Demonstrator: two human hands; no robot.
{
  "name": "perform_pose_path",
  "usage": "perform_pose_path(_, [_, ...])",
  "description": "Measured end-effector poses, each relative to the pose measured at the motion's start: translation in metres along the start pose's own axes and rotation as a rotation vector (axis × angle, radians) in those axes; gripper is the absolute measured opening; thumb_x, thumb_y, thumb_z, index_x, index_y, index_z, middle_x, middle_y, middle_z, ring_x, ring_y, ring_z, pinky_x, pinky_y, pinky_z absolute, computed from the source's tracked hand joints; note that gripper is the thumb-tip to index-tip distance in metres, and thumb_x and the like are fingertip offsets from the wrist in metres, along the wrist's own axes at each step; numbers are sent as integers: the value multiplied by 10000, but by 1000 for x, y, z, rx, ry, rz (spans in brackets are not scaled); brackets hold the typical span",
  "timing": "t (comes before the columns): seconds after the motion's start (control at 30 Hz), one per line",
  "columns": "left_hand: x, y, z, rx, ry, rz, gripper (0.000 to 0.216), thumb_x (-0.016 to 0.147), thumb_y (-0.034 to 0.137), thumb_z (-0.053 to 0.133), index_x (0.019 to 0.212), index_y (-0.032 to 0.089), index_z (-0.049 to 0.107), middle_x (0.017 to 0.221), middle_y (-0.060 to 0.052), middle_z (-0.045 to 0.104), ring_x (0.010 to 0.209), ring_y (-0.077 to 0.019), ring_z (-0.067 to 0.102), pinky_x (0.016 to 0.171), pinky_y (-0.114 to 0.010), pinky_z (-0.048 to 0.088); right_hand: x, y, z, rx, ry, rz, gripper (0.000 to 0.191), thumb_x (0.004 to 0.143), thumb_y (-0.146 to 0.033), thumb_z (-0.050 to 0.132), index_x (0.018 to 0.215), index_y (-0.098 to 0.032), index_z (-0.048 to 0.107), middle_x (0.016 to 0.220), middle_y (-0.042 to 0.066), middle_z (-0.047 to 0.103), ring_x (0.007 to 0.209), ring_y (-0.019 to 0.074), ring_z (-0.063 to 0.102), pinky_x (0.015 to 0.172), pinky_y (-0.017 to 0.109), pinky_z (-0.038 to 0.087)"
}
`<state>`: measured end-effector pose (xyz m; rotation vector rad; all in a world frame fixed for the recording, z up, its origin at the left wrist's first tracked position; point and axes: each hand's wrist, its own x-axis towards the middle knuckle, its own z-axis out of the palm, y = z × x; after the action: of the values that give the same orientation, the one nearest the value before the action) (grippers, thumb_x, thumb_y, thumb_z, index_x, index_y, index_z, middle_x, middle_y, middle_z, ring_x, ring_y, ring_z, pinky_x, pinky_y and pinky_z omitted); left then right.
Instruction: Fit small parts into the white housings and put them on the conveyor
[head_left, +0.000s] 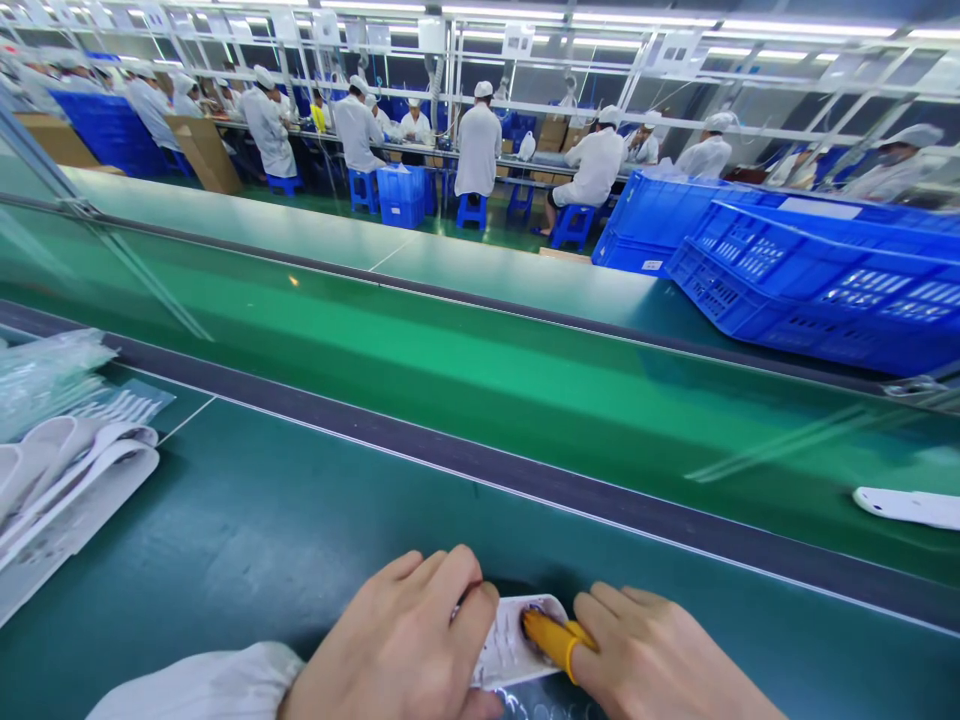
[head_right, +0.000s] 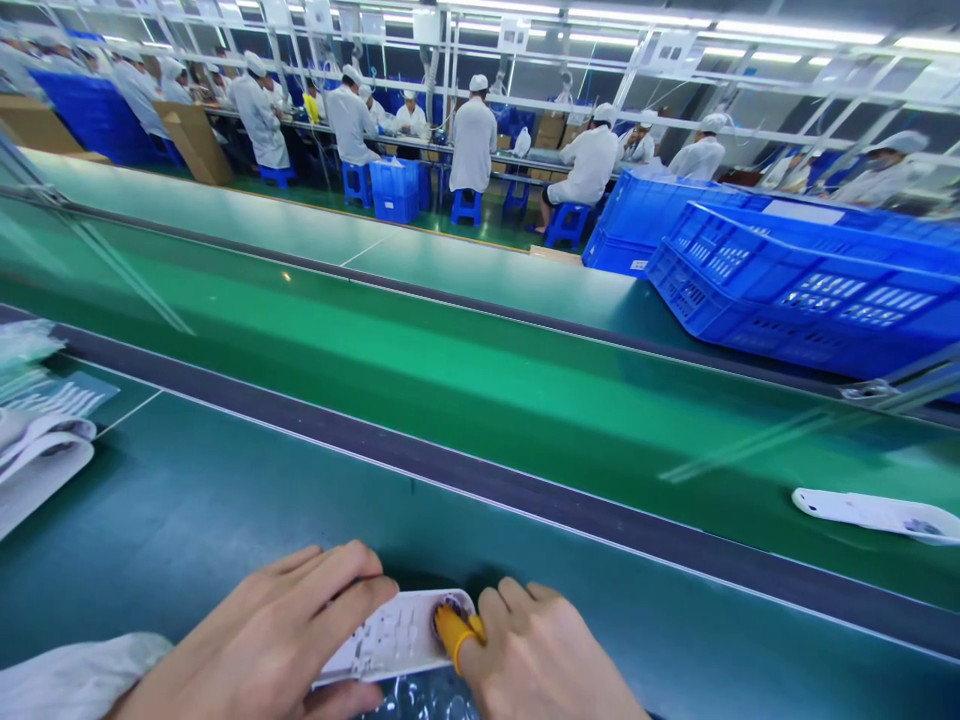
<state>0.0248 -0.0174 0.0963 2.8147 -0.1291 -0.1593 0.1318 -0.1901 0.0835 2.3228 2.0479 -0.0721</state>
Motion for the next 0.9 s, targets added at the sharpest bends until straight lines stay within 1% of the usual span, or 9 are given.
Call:
perform_pose_path(0.13, [2,1,-2,-5,-30,-4,384,602,226,782,939,200,599,868,-16,608,734,-218,611,669,-370,543,-2,4,1,-32,-42,-36,291,816,-456,521,691,-195,550,566,0,573,460,134,497,395,254,312])
perform_pose_path(0.27, [-1,2,-1,1,-29,-34,375,606,222,778,934,204,596,867,-14,600,737,-212,604,690,-364,535,-3,8,0,6,-52,-28,326,837,-463,480,650,-201,532,558,3,558,446,131,475,383,261,289])
perform_pose_path(0.33, [-3,1,0,-22,4,-9,377,612,227,771,942,206,590,867,-14,598,733,-204,602,683,-345,534,-5,10,-3,51,-3,-49,351,882,-413,414,615,-207,512,534,6,537,435,132,460,373,264,268])
perform_pose_path(0.4, [-4,0,1,-29,53,3,368,628,197,751,955,202,581,875,-19,595,738,-203,600,679,-342,534,-8,12,-8,104,107,-58,427,936,-340,281,577,-214,475,509,10,510,414,132,434,363,268,245])
perform_pose_path(0.47, [-5,-2,1,-5,84,-11,349,634,161,733,946,194,580,869,-26,593,729,-211,597,656,-353,537,-12,16,-11,133,206,-23,479,955,-273,178,553,-214,431,515,14,493,411,129,418,363,263,240])
perform_pose_path(0.5, [-6,-3,1,4,91,-22,339,633,151,727,936,193,581,860,-26,593,717,-212,597,641,-360,538,-14,18,-11,142,237,0,475,955,-246,169,550,-211,414,524,13,488,415,125,415,367,257,244])
perform_pose_path(0.57, [-6,-4,2,-2,110,-28,343,624,131,724,928,197,580,847,-20,595,700,-209,597,621,-359,541,-19,21,-10,163,259,37,431,949,-218,209,563,-207,402,543,6,477,429,118,414,380,247,257])
perform_pose_path(0.73, [-9,-3,4,13,238,10,362,615,108,714,940,181,575,856,-32,599,701,-212,595,592,-349,549,-23,25,-2,223,283,101,345,925,-192,303,597,-206,409,527,-19,430,437,117,378,412,252,264])
perform_pose_path(0.9, [-8,1,5,53,191,-18,304,627,86,681,904,174,591,823,-30,598,672,-206,592,565,-347,549,-20,27,1,324,288,135,289,884,-118,348,624,-201,441,561,-3,480,456,127,420,421,251,293])
